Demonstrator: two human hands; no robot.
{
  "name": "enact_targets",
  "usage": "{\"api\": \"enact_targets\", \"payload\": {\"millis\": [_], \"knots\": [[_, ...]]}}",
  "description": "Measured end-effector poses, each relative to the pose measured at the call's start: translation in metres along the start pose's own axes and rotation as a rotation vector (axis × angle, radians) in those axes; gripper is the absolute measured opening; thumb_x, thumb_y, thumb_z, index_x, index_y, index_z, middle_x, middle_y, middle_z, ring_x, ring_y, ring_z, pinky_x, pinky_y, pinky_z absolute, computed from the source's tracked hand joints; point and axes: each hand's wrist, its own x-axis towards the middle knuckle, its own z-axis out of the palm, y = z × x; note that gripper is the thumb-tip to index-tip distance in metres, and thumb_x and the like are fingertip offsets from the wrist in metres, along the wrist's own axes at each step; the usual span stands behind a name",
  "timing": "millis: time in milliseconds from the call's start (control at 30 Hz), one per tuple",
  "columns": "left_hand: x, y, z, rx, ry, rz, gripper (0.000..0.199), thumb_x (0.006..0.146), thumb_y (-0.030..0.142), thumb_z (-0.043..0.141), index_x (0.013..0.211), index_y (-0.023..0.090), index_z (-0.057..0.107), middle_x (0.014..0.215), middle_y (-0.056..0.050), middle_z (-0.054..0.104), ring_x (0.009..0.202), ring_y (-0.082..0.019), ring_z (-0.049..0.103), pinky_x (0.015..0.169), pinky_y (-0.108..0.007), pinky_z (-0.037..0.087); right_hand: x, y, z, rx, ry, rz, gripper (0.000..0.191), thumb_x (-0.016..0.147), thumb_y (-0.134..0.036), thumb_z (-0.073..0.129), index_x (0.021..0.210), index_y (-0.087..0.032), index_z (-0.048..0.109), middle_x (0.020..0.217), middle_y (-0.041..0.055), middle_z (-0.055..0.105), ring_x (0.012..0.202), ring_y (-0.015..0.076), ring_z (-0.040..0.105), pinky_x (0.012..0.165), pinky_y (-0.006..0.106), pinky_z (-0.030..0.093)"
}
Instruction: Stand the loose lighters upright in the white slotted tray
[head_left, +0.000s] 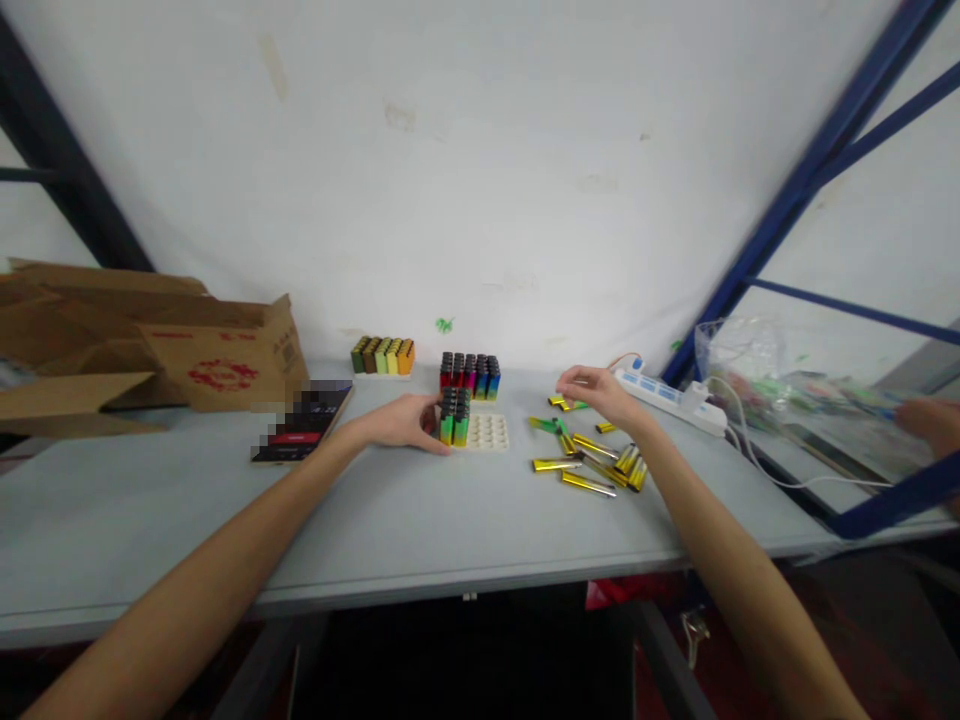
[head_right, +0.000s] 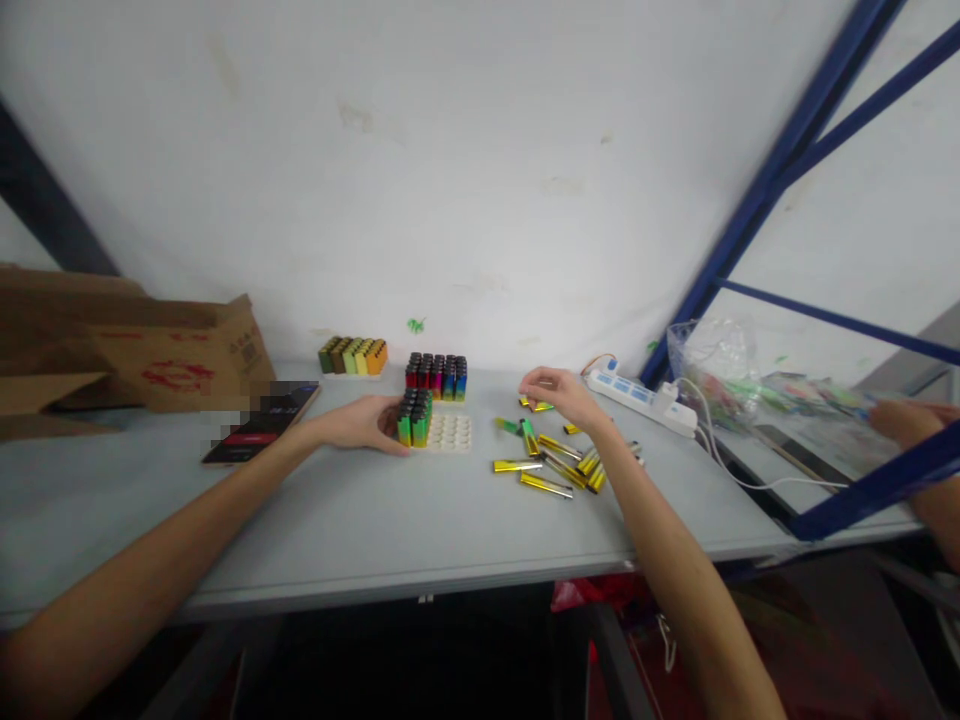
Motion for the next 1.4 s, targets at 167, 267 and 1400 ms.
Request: {"api": "enact_targets", "payload": {"millis": [167, 267, 1400], "knots": [[-0.001, 0.0, 0.0, -0.028, 0.01, -0.029, 0.074, 0.058, 0.061, 0.082, 0.116, 0.02, 0.063, 0.086, -0.003, 0.072, 0.077, -0.023, 0.065, 0.065, -0.03, 0.046, -0.002, -0.01, 0.021, -0.282, -0.059, -0.061, 0.035, 0.087, -0.052, 0.065, 0.092, -0.018, 0.069, 0.093, 0.0071, 0.073, 0.087, 0.0211, 0.068, 0.084, 0.037, 0.056], [0.0, -0.001, 0.001, -0.031, 0.015, -0.029, 0.075, 0.057, 0.062, 0.082, 0.116, 0.02, 0.063, 0.087, -0.003, 0.072, 0.077, -0.023, 0.066, 0.066, -0.03, 0.047, -0.025, -0.031, 0.031, -0.343, -0.074, -0.118, 0.033, 0.094, -0.05, 0.058, 0.098, -0.02, 0.07, 0.1, 0.0069, 0.074, 0.091, 0.0215, 0.068, 0.085, 0.036, 0.056], [0.0, -0.007, -0.005, -0.23, -0.151, 0.061, 0.078, 0.063, 0.05, 0.086, 0.131, 0.021, 0.059, 0.108, -0.005, 0.072, 0.091, -0.023, 0.064, 0.075, -0.03, 0.049, 0.004, -0.037, 0.089, 0.315, 0.049, 0.076, 0.028, 0.078, -0.031, 0.074, 0.102, -0.018, 0.08, 0.096, 0.007, 0.076, 0.079, 0.0154, 0.064, 0.083, 0.036, 0.055]]}}
